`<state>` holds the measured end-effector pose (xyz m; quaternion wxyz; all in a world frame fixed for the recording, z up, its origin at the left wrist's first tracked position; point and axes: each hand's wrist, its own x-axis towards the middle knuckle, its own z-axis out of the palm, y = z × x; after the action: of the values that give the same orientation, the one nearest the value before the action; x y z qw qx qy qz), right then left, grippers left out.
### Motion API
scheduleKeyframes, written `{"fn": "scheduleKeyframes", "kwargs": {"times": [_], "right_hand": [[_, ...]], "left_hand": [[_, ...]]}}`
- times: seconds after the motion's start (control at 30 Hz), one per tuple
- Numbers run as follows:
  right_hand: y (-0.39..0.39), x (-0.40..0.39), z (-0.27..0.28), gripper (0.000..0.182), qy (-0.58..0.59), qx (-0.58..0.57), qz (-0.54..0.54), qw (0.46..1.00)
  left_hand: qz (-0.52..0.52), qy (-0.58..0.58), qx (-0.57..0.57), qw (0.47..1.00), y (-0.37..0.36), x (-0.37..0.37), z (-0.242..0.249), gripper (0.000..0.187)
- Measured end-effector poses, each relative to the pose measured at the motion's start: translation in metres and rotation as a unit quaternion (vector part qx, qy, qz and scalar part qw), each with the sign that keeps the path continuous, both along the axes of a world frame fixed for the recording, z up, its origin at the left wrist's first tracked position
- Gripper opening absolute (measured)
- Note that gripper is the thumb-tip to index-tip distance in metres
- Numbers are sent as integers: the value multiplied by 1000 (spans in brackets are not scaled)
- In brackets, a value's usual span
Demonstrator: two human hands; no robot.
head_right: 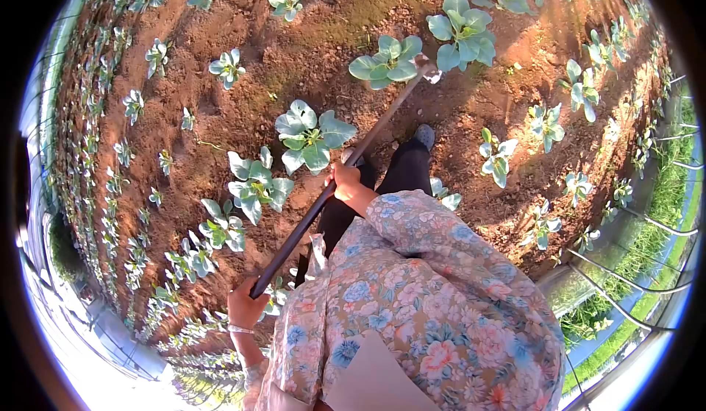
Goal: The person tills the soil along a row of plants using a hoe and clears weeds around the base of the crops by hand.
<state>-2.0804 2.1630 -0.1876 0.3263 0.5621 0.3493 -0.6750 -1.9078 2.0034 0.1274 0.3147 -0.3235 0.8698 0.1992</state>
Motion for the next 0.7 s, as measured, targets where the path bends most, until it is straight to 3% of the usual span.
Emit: {"fn": "scheduleKeyframes", "kwargs": {"times": [0.07,0.17,0.23,0.3,0.4,0.5,0.57,0.6,0.7], "right_hand": [[17,-16,-10,18,41,4,48,998],[34,-58,-22,21,95,29,87,991],[40,-99,-13,19,109,30,110,987],[46,-137,-48,20,148,43,118,981],[53,-191,-94,21,163,62,152,973],[53,-154,-142,23,210,40,214,953],[42,-97,-148,25,132,219,449,856],[44,-78,-133,27,137,204,460,853],[53,-55,-58,30,103,192,442,870]], "left_hand": [[83,-34,106,990,12,18,-33,36],[78,-52,176,980,46,-6,-55,37],[61,20,171,983,70,-12,-86,38],[45,23,155,987,97,-38,-113,32],[40,7,106,994,139,-88,-137,39],[98,-79,118,985,160,-96,-145,40],[158,-76,151,973,172,-42,-140,39],[169,-150,149,963,178,-27,-130,39],[177,-58,179,966,189,4,-89,35]]}}
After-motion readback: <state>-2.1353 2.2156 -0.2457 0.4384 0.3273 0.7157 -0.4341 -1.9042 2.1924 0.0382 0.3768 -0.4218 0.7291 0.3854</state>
